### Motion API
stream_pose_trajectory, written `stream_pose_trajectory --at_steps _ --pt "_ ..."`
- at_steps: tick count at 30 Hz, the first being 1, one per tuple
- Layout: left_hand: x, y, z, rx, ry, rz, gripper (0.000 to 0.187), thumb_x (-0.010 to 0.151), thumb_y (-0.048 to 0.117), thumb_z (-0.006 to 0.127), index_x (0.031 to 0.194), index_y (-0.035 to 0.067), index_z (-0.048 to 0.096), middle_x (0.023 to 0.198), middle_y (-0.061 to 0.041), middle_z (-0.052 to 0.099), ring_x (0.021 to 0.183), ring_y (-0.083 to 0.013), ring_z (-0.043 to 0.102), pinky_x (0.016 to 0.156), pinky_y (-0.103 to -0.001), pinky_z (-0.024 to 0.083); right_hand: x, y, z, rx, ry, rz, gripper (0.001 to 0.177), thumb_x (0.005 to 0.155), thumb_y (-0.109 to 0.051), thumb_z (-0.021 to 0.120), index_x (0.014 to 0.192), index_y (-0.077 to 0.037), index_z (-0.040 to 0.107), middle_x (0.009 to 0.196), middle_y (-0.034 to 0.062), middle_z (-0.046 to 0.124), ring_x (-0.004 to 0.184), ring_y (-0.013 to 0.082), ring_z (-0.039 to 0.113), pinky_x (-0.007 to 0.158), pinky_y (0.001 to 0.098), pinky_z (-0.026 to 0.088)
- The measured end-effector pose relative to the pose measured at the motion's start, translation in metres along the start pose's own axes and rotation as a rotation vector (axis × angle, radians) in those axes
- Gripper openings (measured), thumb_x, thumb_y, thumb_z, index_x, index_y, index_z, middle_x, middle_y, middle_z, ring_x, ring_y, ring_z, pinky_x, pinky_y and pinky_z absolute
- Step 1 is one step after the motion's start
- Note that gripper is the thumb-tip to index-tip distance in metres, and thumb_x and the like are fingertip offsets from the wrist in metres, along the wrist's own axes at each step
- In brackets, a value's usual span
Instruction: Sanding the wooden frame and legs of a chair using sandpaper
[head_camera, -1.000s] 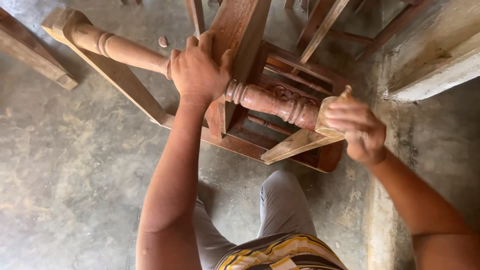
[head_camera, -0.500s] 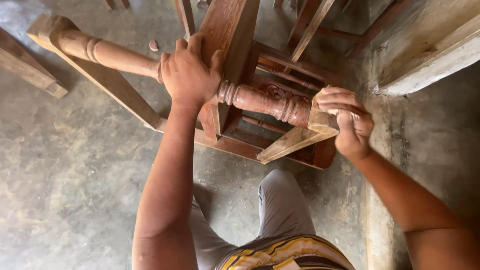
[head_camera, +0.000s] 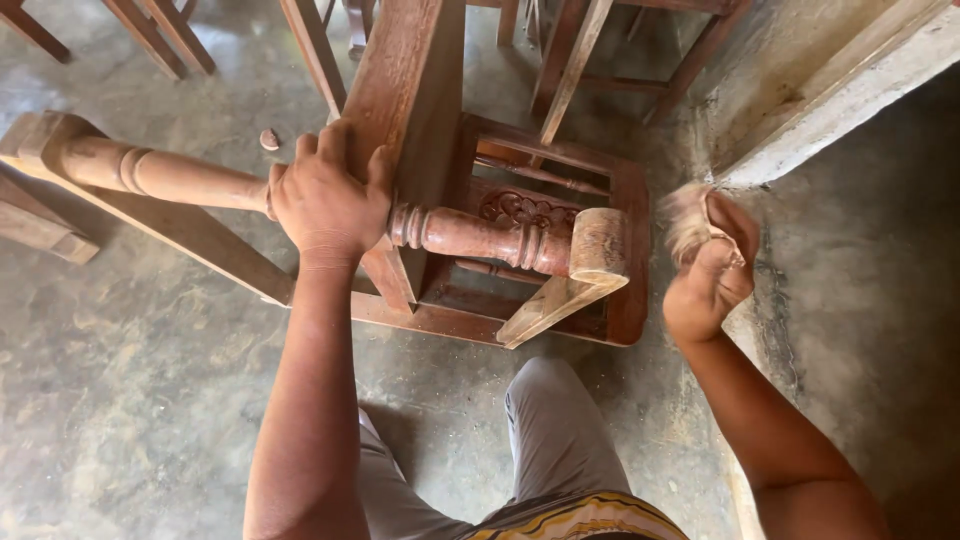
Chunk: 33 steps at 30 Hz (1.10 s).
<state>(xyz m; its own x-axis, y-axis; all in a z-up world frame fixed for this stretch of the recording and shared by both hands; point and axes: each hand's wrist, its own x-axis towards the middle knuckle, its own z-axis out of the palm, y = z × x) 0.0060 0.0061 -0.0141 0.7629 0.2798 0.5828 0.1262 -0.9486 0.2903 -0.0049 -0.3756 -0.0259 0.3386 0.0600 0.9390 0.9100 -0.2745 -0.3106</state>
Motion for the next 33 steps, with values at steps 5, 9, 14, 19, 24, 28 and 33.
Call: stream_pose_trajectory --at_steps 5,9,14,19,24,28,33 --pt "-0.003 0.001 -0.004 0.004 -0.005 -0.007 0.048 0.091 0.061 0.067 0.116 0.02 0.069 0.092 -0.01 0.065 0.078 -0.038 0.074 0.086 -0.042 0.045 0.046 -0.004 0.027 0.121 -0.663 -0.144 0.026 0.106 -0.02 0.059 0.103 -0.002 0.078 0.109 0.0108 0.074 0.107 0.0311 0.069 0.102 0.0458 0.05" --pt "-0.004 0.011 -0.02 -0.033 0.027 -0.004 0.036 0.092 0.041 0.069 0.113 0.012 0.069 0.092 -0.013 0.068 0.07 -0.0348 0.064 0.083 -0.044 0.048 0.093 -0.003 0.026 -0.14 -1.353 -0.149 0.035 0.093 -0.003 0.066 0.062 -0.011 0.054 0.071 0.0009 0.047 0.075 0.0147 0.045 0.082 0.03 0.052" --pt "-0.001 0.009 -0.018 -0.066 0.013 -0.011 0.035 0.092 0.04 0.066 0.114 0.013 0.069 0.092 -0.013 0.066 0.069 -0.0338 0.063 0.087 -0.046 0.047 0.049 -0.002 -0.002 0.32 -0.771 -0.044 0.025 0.104 0.006 0.052 0.123 -0.005 0.063 0.132 0.0126 0.067 0.128 0.0271 0.064 0.13 0.0437 0.047" --pt "-0.002 0.011 -0.018 -0.044 0.02 -0.039 0.036 0.091 0.044 0.069 0.111 0.015 0.069 0.088 -0.01 0.064 0.064 -0.0301 0.063 0.087 -0.044 0.048 0.062 -0.046 0.003 0.131 -0.796 -0.004 0.019 0.099 -0.005 0.059 0.112 0.001 0.071 0.126 0.0134 0.069 0.126 0.0293 0.062 0.119 0.0434 0.049" --pt "-0.002 0.008 -0.013 -0.088 0.114 0.018 0.034 0.09 0.041 0.07 0.107 0.012 0.069 0.087 -0.01 0.062 0.063 -0.0317 0.059 0.081 -0.041 0.044 0.087 -0.035 0.018 -0.001 -1.102 -0.174 0.017 0.082 0.007 0.07 0.097 0.006 0.077 0.104 0.0145 0.076 0.107 0.0267 0.068 0.102 0.0384 0.053" --pt "-0.005 0.005 -0.014 -0.084 0.082 0.011 0.035 0.091 0.042 0.068 0.108 0.012 0.067 0.091 -0.011 0.063 0.065 -0.0325 0.06 0.082 -0.043 0.046 0.05 -0.024 0.011 0.23 -0.837 -0.079 0.019 0.101 -0.01 0.056 0.109 -0.001 0.071 0.119 0.0122 0.072 0.117 0.0269 0.067 0.113 0.042 0.053" --pt "-0.002 0.01 -0.013 -0.104 0.094 -0.026 0.033 0.09 0.043 0.068 0.104 0.012 0.066 0.085 -0.009 0.06 0.061 -0.0313 0.06 0.085 -0.045 0.046 -0.015 -0.003 0.039 0.223 -0.258 -0.139 0.041 0.117 -0.042 0.039 0.118 -0.006 0.059 0.122 0.0104 0.065 0.12 0.0272 0.065 0.125 0.051 0.05"
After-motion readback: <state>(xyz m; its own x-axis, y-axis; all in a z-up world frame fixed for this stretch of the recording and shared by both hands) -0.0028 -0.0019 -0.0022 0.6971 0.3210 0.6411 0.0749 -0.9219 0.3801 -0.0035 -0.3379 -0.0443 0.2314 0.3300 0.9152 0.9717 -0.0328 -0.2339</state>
